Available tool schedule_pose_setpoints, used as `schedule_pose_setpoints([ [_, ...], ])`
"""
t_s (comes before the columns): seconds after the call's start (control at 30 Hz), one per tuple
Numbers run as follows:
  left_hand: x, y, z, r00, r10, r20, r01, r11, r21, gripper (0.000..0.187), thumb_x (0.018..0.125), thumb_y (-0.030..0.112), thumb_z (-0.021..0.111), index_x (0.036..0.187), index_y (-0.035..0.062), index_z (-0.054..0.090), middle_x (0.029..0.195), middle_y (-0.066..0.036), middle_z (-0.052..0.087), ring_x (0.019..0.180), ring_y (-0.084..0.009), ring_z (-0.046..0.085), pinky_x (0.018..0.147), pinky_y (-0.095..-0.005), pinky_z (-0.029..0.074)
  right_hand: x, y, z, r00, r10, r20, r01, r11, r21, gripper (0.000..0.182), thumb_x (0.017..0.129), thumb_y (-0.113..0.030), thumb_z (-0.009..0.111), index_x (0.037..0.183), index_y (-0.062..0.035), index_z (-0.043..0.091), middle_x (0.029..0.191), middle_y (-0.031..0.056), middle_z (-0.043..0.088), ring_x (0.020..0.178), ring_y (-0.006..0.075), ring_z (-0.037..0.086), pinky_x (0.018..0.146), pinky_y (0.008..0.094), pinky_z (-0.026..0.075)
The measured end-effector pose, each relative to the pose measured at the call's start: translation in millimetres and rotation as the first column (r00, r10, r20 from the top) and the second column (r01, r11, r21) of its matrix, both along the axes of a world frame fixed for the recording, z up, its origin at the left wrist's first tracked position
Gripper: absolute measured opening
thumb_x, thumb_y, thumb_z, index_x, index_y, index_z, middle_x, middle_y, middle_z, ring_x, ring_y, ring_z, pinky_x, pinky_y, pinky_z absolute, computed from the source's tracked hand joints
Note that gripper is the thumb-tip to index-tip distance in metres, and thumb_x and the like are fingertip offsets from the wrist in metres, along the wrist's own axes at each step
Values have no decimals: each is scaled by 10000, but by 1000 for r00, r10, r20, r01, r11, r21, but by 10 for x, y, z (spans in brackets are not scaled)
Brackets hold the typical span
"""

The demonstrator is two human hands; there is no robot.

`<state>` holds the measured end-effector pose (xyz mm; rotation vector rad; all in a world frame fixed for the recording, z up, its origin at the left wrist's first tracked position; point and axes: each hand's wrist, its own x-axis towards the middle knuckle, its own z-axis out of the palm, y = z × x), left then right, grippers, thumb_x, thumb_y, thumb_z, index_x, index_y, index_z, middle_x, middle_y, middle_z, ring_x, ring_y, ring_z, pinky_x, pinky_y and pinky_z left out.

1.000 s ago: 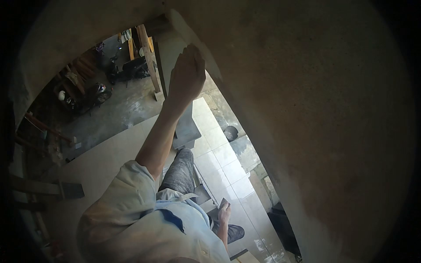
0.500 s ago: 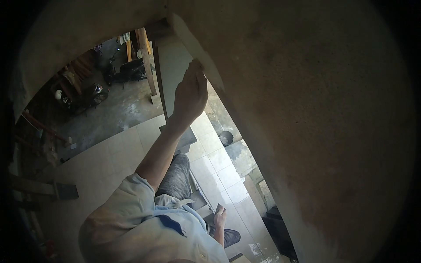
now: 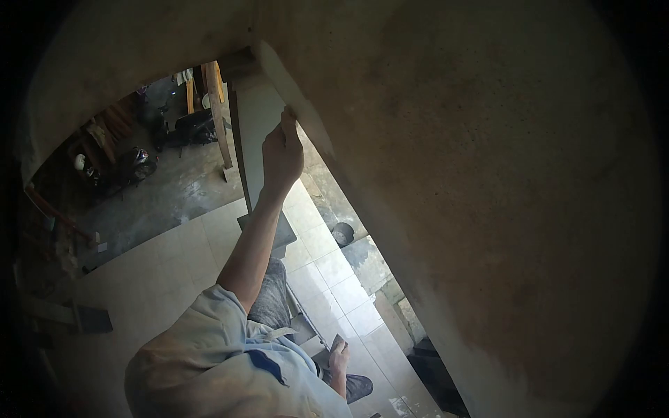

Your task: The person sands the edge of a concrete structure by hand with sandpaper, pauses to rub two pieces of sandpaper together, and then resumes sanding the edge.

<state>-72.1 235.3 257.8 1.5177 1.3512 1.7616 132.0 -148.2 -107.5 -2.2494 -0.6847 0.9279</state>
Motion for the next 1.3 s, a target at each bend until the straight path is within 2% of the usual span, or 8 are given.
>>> schedule_pose_setpoints([
  [0.03,-13,-23,5,999,-34,-16,32,994,-101,402,1011,237,302,1287,-21,438,785,-239,621,618,-341,625,553,-404,472,14,-33,-104,1000,-21,-18,21,1000,-12,452,989,-311,343,1148,56,554,1097,255,606,1049,379,570,890,420,431],
  [0.2,169,-23,-113,973,210,-95,-171,934,315,404,1007,214,288,1356,15,329,894,-238,625,724,-380,639,628,-444,500,-7,-15,-184,999,-1,-35,6,990,141,443,981,-279,351,1197,62,532,1131,278,590,1098,404,547,925,427,415],
  [0.4,4,247,-80,996,85,29,-86,996,17,393,1007,274,304,1112,-32,526,820,-230,635,738,-390,638,633,-435,498,14,-53,-73,999,-8,-44,9,1000,23,458,981,-300,343,1200,56,532,1154,281,579,1117,416,533,938,438,409],
  [0.5,251,-107,-326,999,-25,43,20,994,111,471,1012,276,286,1293,-49,480,1157,-288,579,1110,-372,565,890,-381,459,1,30,-170,1000,25,10,-26,996,87,457,984,-313,348,1178,53,542,1142,277,583,1101,402,543,936,426,414],
  [0.67,260,5,-70,821,-105,561,119,993,11,434,1005,259,298,987,-61,591,792,-63,582,732,-112,492,696,-276,405,16,-72,-81,998,-44,-38,46,997,54,453,986,-303,351,1170,64,541,1142,275,581,1094,398,545,930,423,416],
  [0.97,288,-112,-87,925,-94,367,71,995,76,460,1016,269,281,1016,-69,593,869,-99,615,795,-174,551,758,-336,432,-53,-83,-204,997,-61,40,51,974,222,442,983,-282,357,1101,82,578,1049,265,625,999,371,593,848,419,450],
  [1.1,167,83,55,859,-40,510,59,998,-22,461,1020,277,291,1032,-70,595,882,-116,624,806,-171,562,766,-336,437,24,-103,-110,1000,-5,-19,5,1000,6,453,988,-304,337,1172,58,540,1104,280,594,1057,403,561,902,429,425],
  [1.3,258,-53,4,968,83,236,-112,987,113,506,1022,320,266,1193,-51,566,1084,-224,641,1063,-297,609,881,-354,457,139,-73,-638,998,7,-61,-2,996,87,466,990,-321,331,1174,49,547,1128,272,589,1077,399,553,912,430,423],
])
